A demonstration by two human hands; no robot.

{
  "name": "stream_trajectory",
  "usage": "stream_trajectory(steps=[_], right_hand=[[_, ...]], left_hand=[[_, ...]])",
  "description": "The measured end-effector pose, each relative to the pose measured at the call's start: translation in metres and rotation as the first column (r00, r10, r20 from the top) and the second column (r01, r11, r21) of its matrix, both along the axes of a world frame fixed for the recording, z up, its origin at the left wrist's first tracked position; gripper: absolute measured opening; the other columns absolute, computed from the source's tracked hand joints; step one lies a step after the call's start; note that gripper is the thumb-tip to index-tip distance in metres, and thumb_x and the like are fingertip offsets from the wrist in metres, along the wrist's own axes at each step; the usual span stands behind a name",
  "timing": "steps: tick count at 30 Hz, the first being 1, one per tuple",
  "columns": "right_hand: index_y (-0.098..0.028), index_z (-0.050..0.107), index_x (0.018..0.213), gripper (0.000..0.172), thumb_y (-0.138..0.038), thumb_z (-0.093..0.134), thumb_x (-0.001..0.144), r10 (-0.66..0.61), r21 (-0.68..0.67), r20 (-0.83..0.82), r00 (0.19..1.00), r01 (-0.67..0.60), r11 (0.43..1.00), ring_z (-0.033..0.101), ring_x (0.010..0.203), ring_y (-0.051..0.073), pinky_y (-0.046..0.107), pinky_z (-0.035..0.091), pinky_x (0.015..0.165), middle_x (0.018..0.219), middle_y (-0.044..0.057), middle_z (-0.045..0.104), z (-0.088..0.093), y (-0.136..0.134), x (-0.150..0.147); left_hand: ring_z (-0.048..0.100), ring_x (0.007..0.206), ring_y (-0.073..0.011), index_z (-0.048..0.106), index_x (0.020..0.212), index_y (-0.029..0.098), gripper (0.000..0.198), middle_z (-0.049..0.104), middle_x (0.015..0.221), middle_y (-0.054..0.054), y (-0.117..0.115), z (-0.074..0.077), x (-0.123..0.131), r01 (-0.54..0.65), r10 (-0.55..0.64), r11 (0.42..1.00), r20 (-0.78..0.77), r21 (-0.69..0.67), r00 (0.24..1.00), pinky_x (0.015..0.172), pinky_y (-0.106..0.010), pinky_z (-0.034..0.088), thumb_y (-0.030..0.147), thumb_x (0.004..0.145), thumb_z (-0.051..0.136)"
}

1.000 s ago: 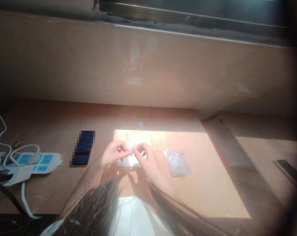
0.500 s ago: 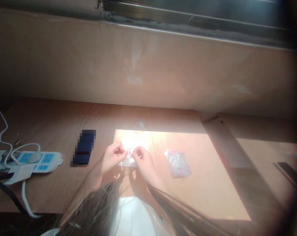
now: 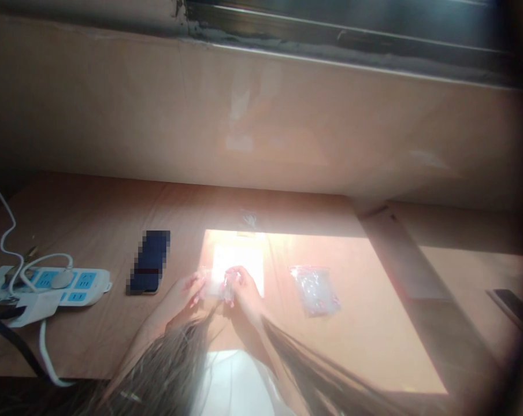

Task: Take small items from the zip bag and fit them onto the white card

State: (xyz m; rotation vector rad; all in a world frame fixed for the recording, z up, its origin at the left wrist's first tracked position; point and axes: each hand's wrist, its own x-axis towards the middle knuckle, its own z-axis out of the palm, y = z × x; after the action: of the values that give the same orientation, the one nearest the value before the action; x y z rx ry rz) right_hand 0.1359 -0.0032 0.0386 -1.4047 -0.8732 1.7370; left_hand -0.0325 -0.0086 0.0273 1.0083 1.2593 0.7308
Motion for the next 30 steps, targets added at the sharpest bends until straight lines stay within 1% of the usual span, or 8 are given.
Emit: stream_trajectory(steps=[3,6,10,14,17,21,26,30], right_hand=[[-0.025,0.04,0.08,0.026,-0.046,0.051,0.069,-0.071,-0.014,0.106,0.992,0.073,0.997,0.042,0.033,0.008,0.017,0.026,0.029,0.054,-0.006,0.056,-0.009,-0.008,-0.001],[-0.025,0.043,0.079,0.025,-0.048,0.05,0.07,0.001,-0.013,0.107,0.994,0.0,1.0,0.046,0.038,0.009,0.017,0.029,0.03,0.059,-0.004,0.058,-0.014,-0.014,-0.001],[-0.023,0.048,0.072,0.023,-0.045,0.052,0.069,0.075,0.026,0.121,0.99,-0.079,0.997,0.044,0.037,0.008,0.018,0.034,0.034,0.052,-0.004,0.055,-0.017,-0.017,-0.001],[-0.023,0.048,0.07,0.023,-0.046,0.051,0.069,0.018,0.064,0.095,0.995,-0.024,0.998,0.04,0.033,0.007,0.019,0.032,0.031,0.054,-0.003,0.058,-0.026,-0.017,0.0],[-0.024,0.047,0.069,0.025,-0.048,0.052,0.068,0.058,0.017,0.023,0.998,-0.058,0.998,0.042,0.03,0.008,0.02,0.031,0.029,0.055,-0.004,0.059,-0.036,-0.014,0.003],[-0.024,0.047,0.069,0.026,-0.049,0.053,0.067,0.074,-0.017,-0.014,0.997,-0.074,0.997,0.044,0.029,0.009,0.021,0.033,0.029,0.054,-0.004,0.06,-0.043,-0.011,0.006],[-0.023,0.047,0.068,0.027,-0.049,0.054,0.065,0.062,-0.035,-0.04,0.997,-0.063,0.997,0.044,0.028,0.009,0.02,0.033,0.029,0.052,-0.004,0.059,-0.039,-0.01,0.005],[-0.023,0.047,0.069,0.028,-0.048,0.055,0.064,0.037,-0.042,-0.045,0.998,-0.039,0.998,0.044,0.028,0.009,0.019,0.031,0.029,0.051,-0.004,0.059,-0.034,-0.01,0.004]], left_hand=[[0.036,0.032,-0.0042,0.047,0.061,0.016,0.035,0.043,0.041,0.007,-0.002,-0.011,-0.004,-0.068,0.068,0.998,-0.02,-0.003,0.997,0.034,-0.016,0.027,0.049,0.072,0.052],[0.036,0.031,-0.0038,0.045,0.061,0.016,0.036,0.043,0.039,0.008,0.0,-0.021,-0.006,-0.121,0.121,0.993,-0.051,-0.004,0.991,0.034,-0.015,0.028,0.049,0.072,0.052],[0.04,0.03,-0.0049,0.045,0.066,0.017,0.037,0.046,0.04,0.009,0.0,-0.026,-0.007,-0.174,0.175,0.983,0.009,-0.054,0.985,0.033,-0.015,0.031,0.052,0.068,0.055],[0.043,0.032,-0.0057,0.048,0.073,0.017,0.036,0.05,0.041,0.008,-0.001,-0.021,-0.01,-0.149,0.156,0.984,0.063,-0.1,0.986,0.034,-0.015,0.034,0.052,0.069,0.054],[0.04,0.03,-0.0051,0.05,0.071,0.016,0.037,0.048,0.039,0.007,0.0,-0.017,-0.011,-0.094,0.098,0.992,0.046,-0.079,0.994,0.032,-0.015,0.031,0.053,0.072,0.051],[0.034,0.028,-0.0034,0.051,0.065,0.015,0.039,0.041,0.034,0.008,0.002,-0.009,-0.006,-0.103,0.103,0.994,-0.015,-0.047,0.995,0.03,-0.014,0.024,0.053,0.075,0.048],[0.032,0.028,-0.0034,0.053,0.07,0.015,0.041,0.04,0.037,0.008,0.005,0.0,0.001,-0.085,0.086,0.994,0.001,-0.074,0.996,0.029,-0.015,0.024,0.055,0.074,0.045],[0.03,0.028,-0.0033,0.051,0.064,0.016,0.037,0.039,0.039,0.009,0.009,0.004,0.004,-0.047,0.045,0.995,-0.032,-0.086,0.998,0.028,-0.015,0.023,0.053,0.066,0.056]])
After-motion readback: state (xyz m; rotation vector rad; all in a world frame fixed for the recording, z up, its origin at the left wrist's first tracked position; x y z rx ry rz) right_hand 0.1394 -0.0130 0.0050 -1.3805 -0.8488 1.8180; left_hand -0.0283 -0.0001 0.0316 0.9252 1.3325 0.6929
